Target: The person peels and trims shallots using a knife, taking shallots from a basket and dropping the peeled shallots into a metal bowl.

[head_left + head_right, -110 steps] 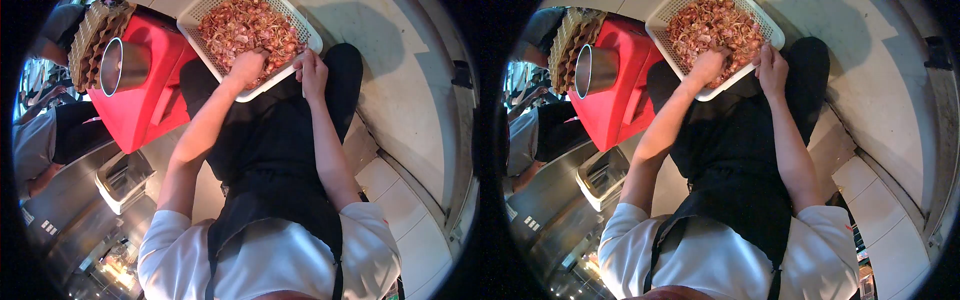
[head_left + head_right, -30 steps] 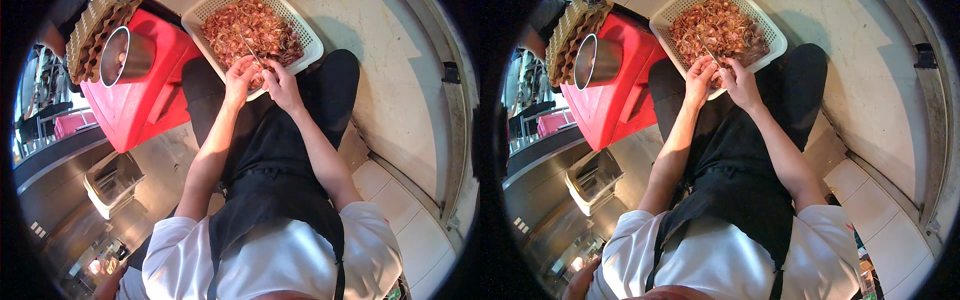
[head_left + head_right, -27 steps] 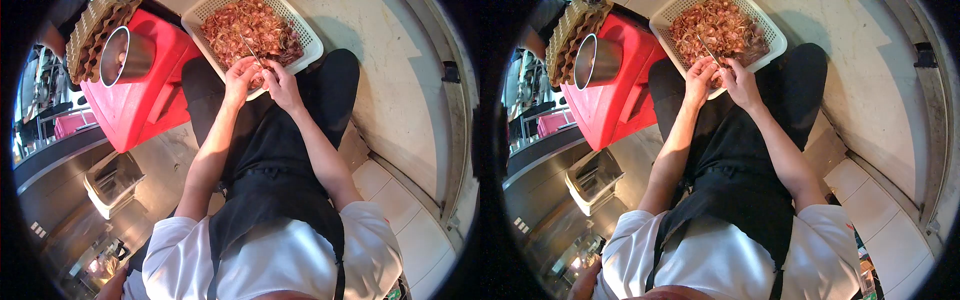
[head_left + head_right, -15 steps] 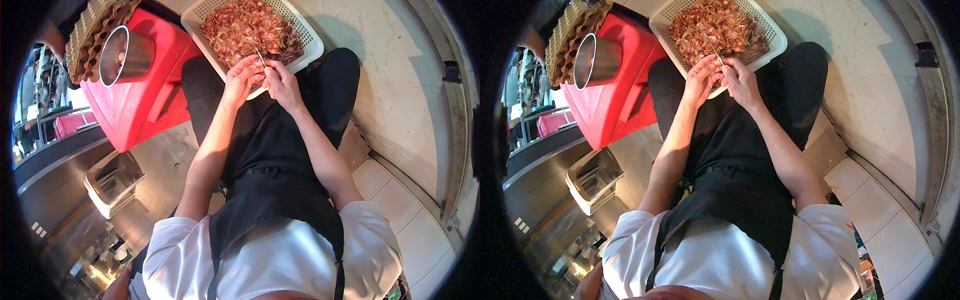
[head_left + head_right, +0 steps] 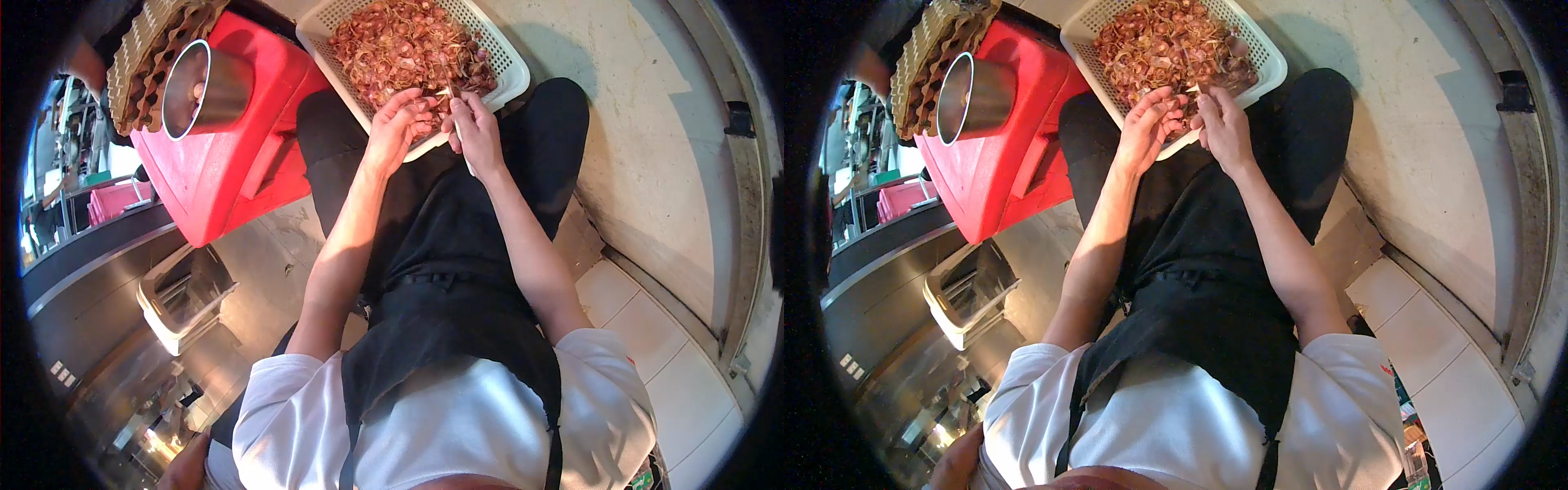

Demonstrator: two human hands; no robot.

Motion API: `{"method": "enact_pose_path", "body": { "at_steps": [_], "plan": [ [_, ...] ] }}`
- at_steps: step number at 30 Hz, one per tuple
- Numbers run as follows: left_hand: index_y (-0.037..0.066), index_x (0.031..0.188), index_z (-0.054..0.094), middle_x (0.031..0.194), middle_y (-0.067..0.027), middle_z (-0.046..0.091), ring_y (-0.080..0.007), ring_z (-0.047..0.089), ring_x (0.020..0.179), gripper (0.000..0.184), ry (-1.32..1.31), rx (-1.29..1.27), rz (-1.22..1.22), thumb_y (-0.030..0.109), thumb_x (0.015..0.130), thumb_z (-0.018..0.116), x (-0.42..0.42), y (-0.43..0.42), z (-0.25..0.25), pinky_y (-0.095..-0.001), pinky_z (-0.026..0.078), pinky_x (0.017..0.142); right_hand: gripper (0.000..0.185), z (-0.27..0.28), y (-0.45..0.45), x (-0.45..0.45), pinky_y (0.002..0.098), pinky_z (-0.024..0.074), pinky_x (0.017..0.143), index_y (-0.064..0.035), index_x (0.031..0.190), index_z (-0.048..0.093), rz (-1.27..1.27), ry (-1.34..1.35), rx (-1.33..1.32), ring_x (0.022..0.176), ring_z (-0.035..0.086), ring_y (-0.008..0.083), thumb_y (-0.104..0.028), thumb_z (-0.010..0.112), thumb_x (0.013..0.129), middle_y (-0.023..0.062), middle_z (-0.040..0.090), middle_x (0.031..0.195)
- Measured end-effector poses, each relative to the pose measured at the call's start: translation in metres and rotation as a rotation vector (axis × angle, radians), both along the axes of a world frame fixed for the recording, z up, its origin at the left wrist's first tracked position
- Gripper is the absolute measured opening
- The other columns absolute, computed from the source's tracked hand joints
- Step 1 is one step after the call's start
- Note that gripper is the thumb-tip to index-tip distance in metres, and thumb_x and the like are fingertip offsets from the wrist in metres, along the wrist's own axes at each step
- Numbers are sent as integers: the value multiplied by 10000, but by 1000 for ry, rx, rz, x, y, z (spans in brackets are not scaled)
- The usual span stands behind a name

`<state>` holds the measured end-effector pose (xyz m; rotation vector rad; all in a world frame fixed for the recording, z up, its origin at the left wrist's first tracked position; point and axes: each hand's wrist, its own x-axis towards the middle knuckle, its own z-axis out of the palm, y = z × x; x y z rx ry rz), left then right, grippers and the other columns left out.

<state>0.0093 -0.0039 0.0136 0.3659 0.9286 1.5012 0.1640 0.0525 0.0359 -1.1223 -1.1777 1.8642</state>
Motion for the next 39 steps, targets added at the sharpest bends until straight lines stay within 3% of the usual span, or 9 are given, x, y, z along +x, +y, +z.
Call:
{"method": "enact_pose_path", "body": {
  "at_steps": [7,10,15,27,30,33,39],
  "plan": [
    [-36,1226,530,1108,-115,619,-190,637,927,291,-19,23,1,34,943,526,-2,-1,-2,-286,538,748,460,13,-4,-1,221,363,398,-4,1374,425,1,-112,9,424,440,57,-264,499,1003,43,595,660],
    [-31,1230,531,1103,-124,633,-191,638,941,276,3,23,23,42,965,505,-2,-1,-3,-302,536,776,509,13,-4,1,231,384,405,11,1408,393,160,-172,139,426,460,69,-254,519,991,52,607,656],
    [-28,1215,543,1071,-121,655,-193,653,938,253,-49,74,11,34,975,494,-4,-1,-7,-311,544,800,414,0,-9,-2,239,397,457,-26,1344,511,189,-219,312,487,476,49,-210,549,975,5,578,617],
    [-46,1163,565,986,-95,657,-155,635,880,209,-78,68,51,26,978,502,-1,-2,-3,-298,555,817,385,-8,-12,-5,282,460,533,-11,1297,527,168,-249,485,562,557,99,-225,540,977,42,584,624],
    [-51,1151,578,992,-98,658,-157,634,883,204,-91,62,43,23,976,505,-3,-2,-6,-300,558,816,354,-8,-13,-6,414,493,580,3,1232,539,157,-249,507,690,671,369,-211,544,950,204,649,737],
    [-55,1143,592,1016,-112,664,-170,644,900,204,-68,58,37,14,970,508,-5,-2,-9,-307,559,827,307,-9,-15,-8,436,490,585,-26,1195,538,145,-296,556,710,659,403,-213,545,951,199,646,732],
    [-62,1134,604,1040,-139,670,-216,662,941,206,20,29,33,10,958,528,3,-2,1,-342,558,852,212,-6,-10,-9,410,483,562,-50,1090,523,134,-238,430,624,650,338,-217,536,961,153,617,677]
  ]
}}
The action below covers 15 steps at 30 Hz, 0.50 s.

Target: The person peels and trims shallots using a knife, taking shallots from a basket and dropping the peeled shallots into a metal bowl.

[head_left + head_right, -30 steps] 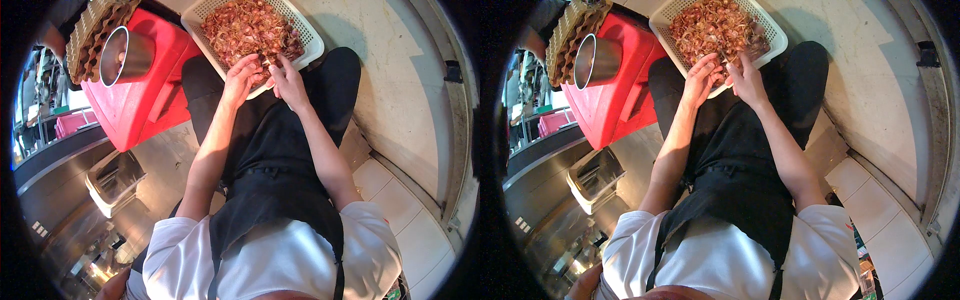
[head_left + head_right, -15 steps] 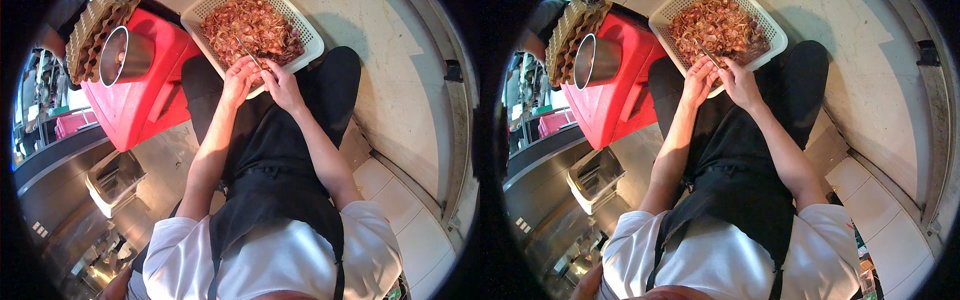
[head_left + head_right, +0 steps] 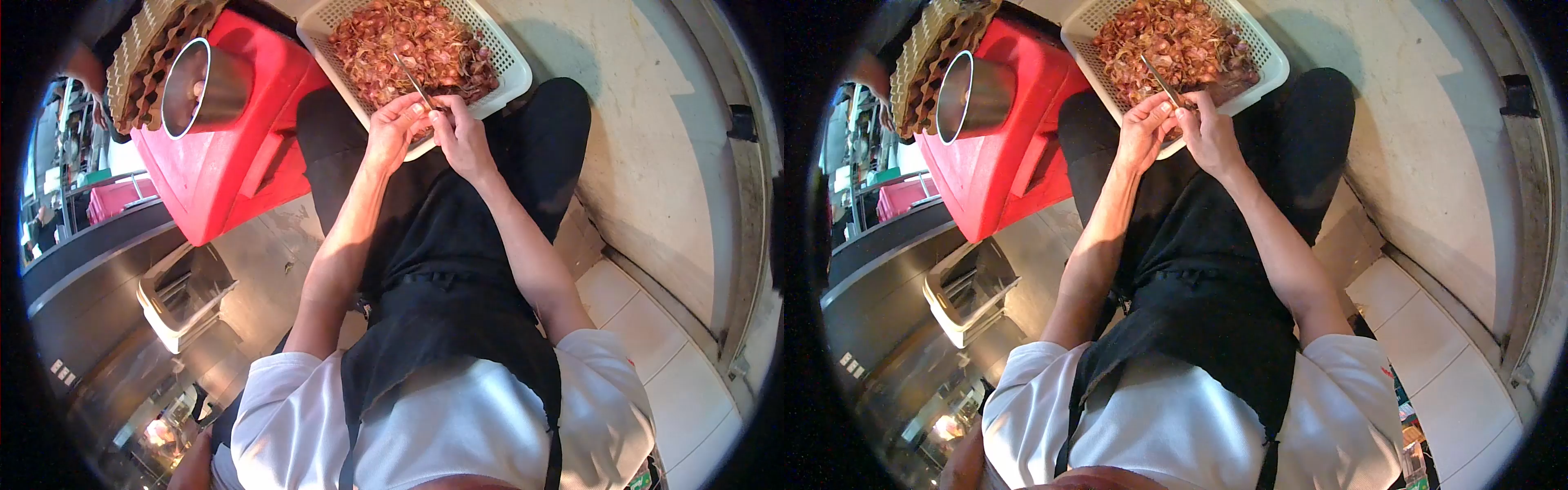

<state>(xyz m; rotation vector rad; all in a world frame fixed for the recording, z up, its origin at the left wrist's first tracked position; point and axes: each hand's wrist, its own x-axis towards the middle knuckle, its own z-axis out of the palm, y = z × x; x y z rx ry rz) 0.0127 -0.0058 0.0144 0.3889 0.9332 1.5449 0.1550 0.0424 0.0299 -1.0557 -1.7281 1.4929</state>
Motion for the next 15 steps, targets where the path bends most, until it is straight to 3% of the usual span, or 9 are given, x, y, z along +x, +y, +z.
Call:
{"method": "enact_pose_path", "body": {
  "at_steps": [3,6,7,9,10,11,12,13,15],
  "plan": [
    [-56,1157,590,1024,-138,671,-227,664,932,237,20,-16,-43,50,947,560,4,1,1,-360,559,841,220,0,-1,-1,405,486,573,-45,1085,524,-46,-7,33,617,646,308,-232,525,970,145,620,686],
    [-24,1202,560,1011,-126,671,-221,664,924,297,24,25,-116,108,937,586,3,-4,-4,-358,556,824,276,-6,2,3,384,506,742,-29,1100,546,-73,-49,301,868,657,284,-276,502,987,188,648,955],
    [-5,1233,535,1015,-124,670,-219,660,943,334,37,133,-168,146,940,591,4,-5,-6,-348,551,833,312,2,-1,5,367,500,816,-23,1132,561,-36,-88,67,960,641,254,-296,499,993,168,643,1064],
    [33,1222,550,958,-73,656,-172,653,891,331,7,8,-113,227,957,594,10,-2,-11,-317,550,789,326,3,-4,5,347,505,822,-16,1166,561,-41,-77,225,949,642,219,-288,524,990,141,657,1064],
    [55,1201,565,944,-53,646,-156,645,871,329,72,-90,-98,265,952,612,11,0,-11,-314,555,764,295,-2,-3,5,272,497,670,-36,1166,567,-35,-123,207,757,578,117,-275,511,1001,63,617,923],
    [59,1169,588,939,-42,643,-139,636,867,326,140,-103,-94,286,940,634,13,1,-22,-314,557,740,294,14,-5,7,257,500,678,-28,1167,559,-19,-186,53,776,575,108,-267,508,1004,54,604,933],
    [50,1143,607,945,-40,645,-137,634,879,306,233,-97,-115,279,940,629,12,2,-24,-315,557,717,317,0,-1,6,262,502,679,-12,1188,538,-30,-94,59,780,573,113,-268,508,1004,58,604,936],
    [36,1133,617,945,-47,654,-143,636,872,287,229,23,-66,248,940,614,17,3,-23,-319,556,696,345,-10,4,9,329,530,777,7,1202,532,-5,-104,155,951,629,194,-266,530,992,159,618,1081],
    [16,1105,638,931,-61,672,-154,644,834,300,254,-91,-78,233,899,646,11,2,-10,-331,556,706,382,-11,6,9,299,519,748,20,1267,491,7,-111,-81,918,611,187,-256,505,1004,137,601,1117]
  ]
}}
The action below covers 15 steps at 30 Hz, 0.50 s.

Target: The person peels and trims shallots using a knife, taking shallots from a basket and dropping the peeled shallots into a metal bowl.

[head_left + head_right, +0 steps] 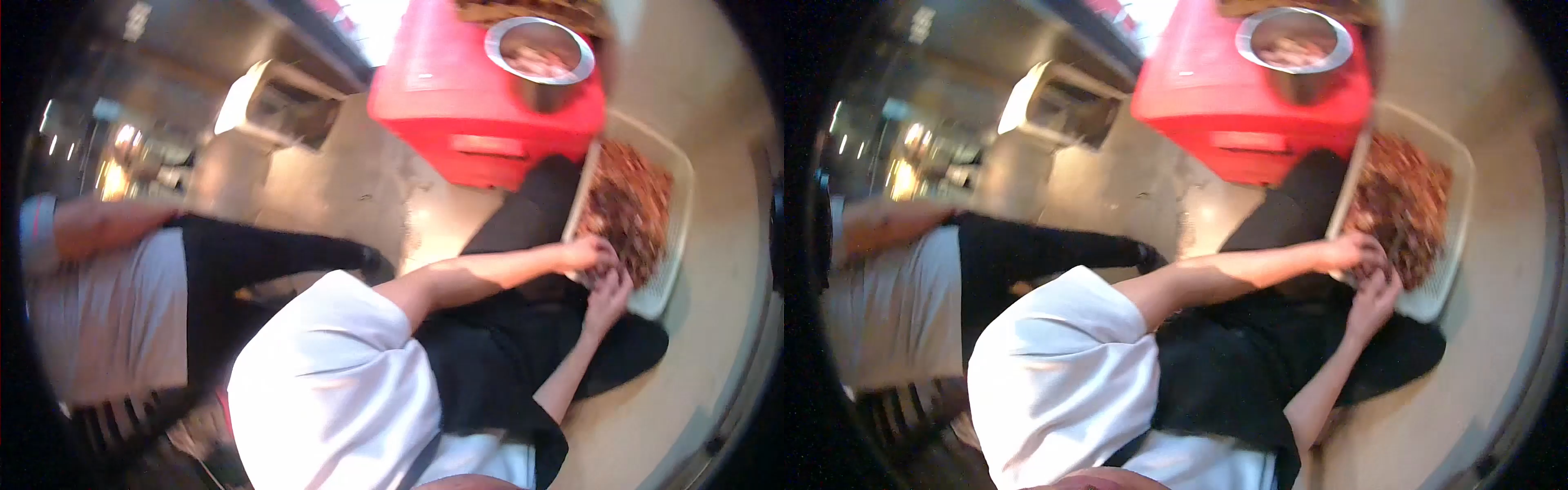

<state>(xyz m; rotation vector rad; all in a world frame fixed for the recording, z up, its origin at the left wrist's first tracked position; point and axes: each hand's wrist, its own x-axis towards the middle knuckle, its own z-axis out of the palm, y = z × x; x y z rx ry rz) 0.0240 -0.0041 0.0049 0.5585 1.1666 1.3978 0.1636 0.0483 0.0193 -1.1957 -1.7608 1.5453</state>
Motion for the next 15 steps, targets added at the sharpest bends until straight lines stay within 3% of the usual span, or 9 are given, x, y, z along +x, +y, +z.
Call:
{"method": "enact_pose_path", "body": {
  "at_steps": [2,4,7,15],
  "plan": [
    [3,1061,655,921,-70,676,-164,646,778,280,3,110,85,222,885,658,10,2,-14,-321,546,681,373,-11,6,9,232,439,575,10,1258,481,7,63,-127,732,528,109,-277,479,1019,95,594,990],
    [9,965,675,773,-47,648,-117,597,631,190,-75,60,144,166,856,674,10,7,-21,-287,494,531,338,19,-10,-2,222,310,452,-27,1241,492,16,-13,-24,566,395,69,-282,483,1019,20,506,765],
    [0,909,665,654,-19,571,-113,547,564,140,-320,70,140,134,867,664,11,0,1,-274,461,496,328,25,-8,1,208,304,450,-33,1227,496,54,-20,-15,555,385,64,-286,477,1020,13,477,743],
    [2,957,669,735,-31,628,-114,584,624,174,-214,38,123,145,861,698,9,-2,5,-267,484,550,299,23,-6,3,198,289,435,-42,1206,494,73,12,-30,516,363,52,-277,455,1026,2,459,718]
  ]
}}
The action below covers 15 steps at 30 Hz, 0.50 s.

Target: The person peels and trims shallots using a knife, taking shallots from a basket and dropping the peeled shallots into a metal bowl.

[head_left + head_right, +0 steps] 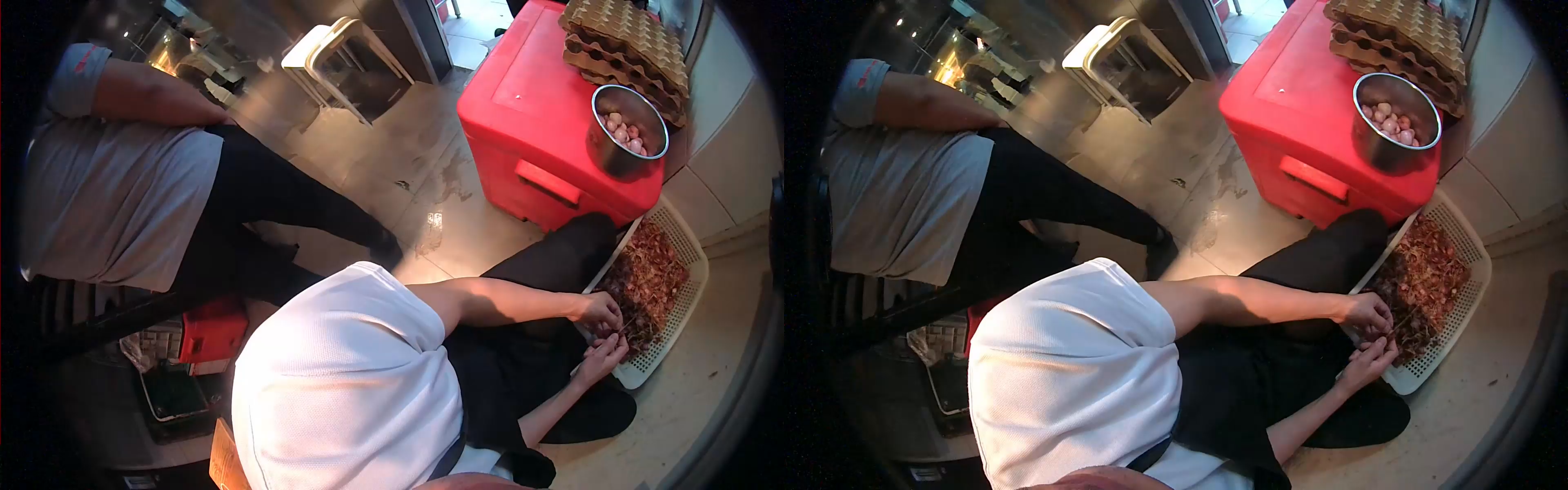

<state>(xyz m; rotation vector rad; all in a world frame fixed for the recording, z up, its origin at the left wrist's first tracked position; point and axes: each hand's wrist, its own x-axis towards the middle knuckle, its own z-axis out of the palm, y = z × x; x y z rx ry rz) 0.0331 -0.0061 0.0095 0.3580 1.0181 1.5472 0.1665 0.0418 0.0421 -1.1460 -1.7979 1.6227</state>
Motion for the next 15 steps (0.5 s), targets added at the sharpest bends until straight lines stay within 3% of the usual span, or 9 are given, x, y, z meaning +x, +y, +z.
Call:
{"method": "enact_pose_path", "body": {
  "at_steps": [2,7,12,15],
  "plan": [
    [-11,937,683,738,-56,653,-128,616,612,167,57,7,22,130,850,702,2,-1,1,-273,523,551,286,-3,-1,0,197,289,431,-46,1195,490,-5,55,-83,499,358,51,-274,449,1028,0,458,712],
    [16,972,693,779,-1,639,-72,555,688,186,135,137,-2,163,857,693,2,-7,10,-234,436,588,236,2,-1,0,182,312,429,-61,1137,490,-15,105,-151,562,414,42,-265,437,1030,10,514,786],
    [11,1108,629,865,0,618,-74,551,736,290,158,212,-45,151,863,698,5,-5,4,-233,443,617,213,2,3,0,173,314,426,-61,1137,494,-78,212,-209,596,430,29,-236,443,1025,15,536,827],
    [-7,1177,566,995,-18,604,-81,551,783,350,148,105,-107,140,882,683,0,-4,5,-244,475,708,217,2,-1,3,171,310,426,-52,1145,496,-51,188,-163,582,422,26,-226,449,1024,16,535,804]
  ]
}}
